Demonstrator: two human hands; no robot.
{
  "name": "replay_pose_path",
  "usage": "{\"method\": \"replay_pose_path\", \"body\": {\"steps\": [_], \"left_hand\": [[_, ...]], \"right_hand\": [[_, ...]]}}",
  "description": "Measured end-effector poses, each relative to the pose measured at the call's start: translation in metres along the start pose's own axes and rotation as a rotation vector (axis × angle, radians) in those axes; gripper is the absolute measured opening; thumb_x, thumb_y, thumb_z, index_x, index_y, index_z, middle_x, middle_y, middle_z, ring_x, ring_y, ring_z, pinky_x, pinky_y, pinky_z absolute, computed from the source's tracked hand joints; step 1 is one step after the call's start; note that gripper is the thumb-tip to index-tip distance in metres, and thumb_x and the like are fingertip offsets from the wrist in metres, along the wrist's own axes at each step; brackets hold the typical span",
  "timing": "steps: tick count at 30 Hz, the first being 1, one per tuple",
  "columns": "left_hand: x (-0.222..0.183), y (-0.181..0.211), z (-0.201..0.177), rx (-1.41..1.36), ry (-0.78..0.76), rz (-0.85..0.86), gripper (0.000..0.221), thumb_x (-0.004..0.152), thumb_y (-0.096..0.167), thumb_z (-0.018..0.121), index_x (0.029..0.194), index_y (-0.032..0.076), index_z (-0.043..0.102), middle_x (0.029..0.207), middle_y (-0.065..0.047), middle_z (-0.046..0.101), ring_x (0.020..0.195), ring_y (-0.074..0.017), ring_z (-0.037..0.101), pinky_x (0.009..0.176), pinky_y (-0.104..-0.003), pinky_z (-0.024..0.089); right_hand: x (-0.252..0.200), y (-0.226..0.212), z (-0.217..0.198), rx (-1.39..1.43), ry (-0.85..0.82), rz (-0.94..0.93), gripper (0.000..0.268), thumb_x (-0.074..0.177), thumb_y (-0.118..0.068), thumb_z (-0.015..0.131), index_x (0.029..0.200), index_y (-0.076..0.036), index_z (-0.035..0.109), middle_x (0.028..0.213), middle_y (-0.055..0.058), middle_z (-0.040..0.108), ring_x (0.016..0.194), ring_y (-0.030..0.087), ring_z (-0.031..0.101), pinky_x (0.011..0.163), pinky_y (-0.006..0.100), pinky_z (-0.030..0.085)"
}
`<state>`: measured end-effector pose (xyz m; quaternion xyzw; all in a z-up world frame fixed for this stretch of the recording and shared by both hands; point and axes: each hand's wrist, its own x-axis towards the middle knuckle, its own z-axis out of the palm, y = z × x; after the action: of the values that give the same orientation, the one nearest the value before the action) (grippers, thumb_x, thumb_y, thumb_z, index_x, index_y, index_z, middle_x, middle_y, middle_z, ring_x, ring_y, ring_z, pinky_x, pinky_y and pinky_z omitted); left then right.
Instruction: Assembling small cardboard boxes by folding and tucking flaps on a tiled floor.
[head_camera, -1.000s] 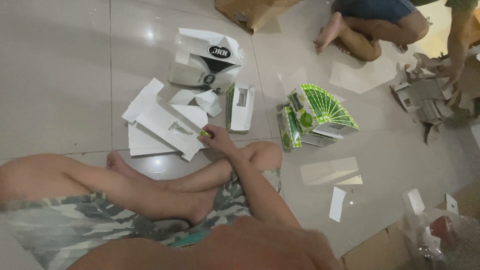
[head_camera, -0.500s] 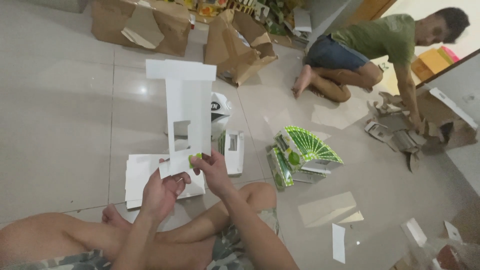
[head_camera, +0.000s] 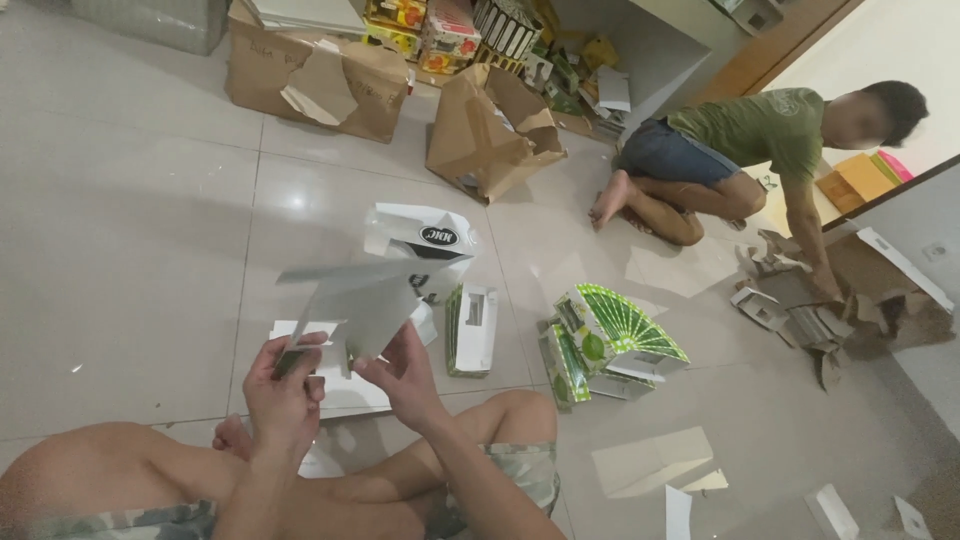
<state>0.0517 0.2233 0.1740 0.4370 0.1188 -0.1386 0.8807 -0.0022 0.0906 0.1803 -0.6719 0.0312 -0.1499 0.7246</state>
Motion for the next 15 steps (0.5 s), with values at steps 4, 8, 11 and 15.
{"method": "replay_pose_path", "body": {"steps": [4, 8, 11, 15], "left_hand": [[-0.001, -0.005, 0.002, 0.015, 0.052, -0.008, 0.015, 0.087, -0.006, 0.064, 0.098, 0.004, 0.062, 0.104, -0.009, 0.076, 0.039, -0.0102, 0.038, 0.038, -0.02, 0.033], [-0.017, -0.006, 0.007, 0.454, -0.012, 0.209, 0.067, 0.092, 0.028, 0.068, 0.15, 0.013, 0.039, 0.132, -0.019, 0.062, 0.101, -0.0274, 0.068, 0.06, -0.034, 0.06], [-0.019, -0.028, 0.004, 1.038, 0.001, 1.29, 0.041, 0.096, 0.023, 0.075, 0.128, 0.003, 0.059, 0.147, -0.024, 0.045, 0.139, -0.0419, 0.046, 0.116, -0.056, 0.039], [-0.024, -0.034, 0.008, 0.79, -0.37, 0.911, 0.008, 0.095, 0.011, 0.068, 0.099, 0.004, 0.068, 0.117, -0.01, 0.069, 0.113, -0.0258, 0.065, 0.102, -0.039, 0.052]], "right_hand": [[-0.006, 0.007, 0.001, -0.018, -0.01, -0.092, 0.026, 0.09, -0.007, 0.078, 0.09, -0.01, 0.052, 0.092, 0.001, 0.051, 0.083, 0.011, 0.05, 0.075, 0.025, 0.049], [-0.002, 0.0, -0.014, -0.085, 0.109, -0.081, 0.026, 0.088, -0.006, 0.08, 0.102, -0.007, 0.057, 0.099, 0.005, 0.061, 0.092, 0.013, 0.06, 0.083, 0.025, 0.06], [-0.001, -0.012, -0.023, -0.194, 0.183, -0.122, 0.021, 0.088, -0.012, 0.079, 0.1, -0.004, 0.064, 0.113, 0.014, 0.071, 0.096, 0.017, 0.068, 0.084, 0.027, 0.063], [-0.011, -0.02, -0.031, -0.29, 0.122, -0.106, 0.011, 0.093, -0.014, 0.074, 0.095, -0.005, 0.068, 0.117, 0.015, 0.074, 0.097, 0.019, 0.072, 0.085, 0.028, 0.061]]}}
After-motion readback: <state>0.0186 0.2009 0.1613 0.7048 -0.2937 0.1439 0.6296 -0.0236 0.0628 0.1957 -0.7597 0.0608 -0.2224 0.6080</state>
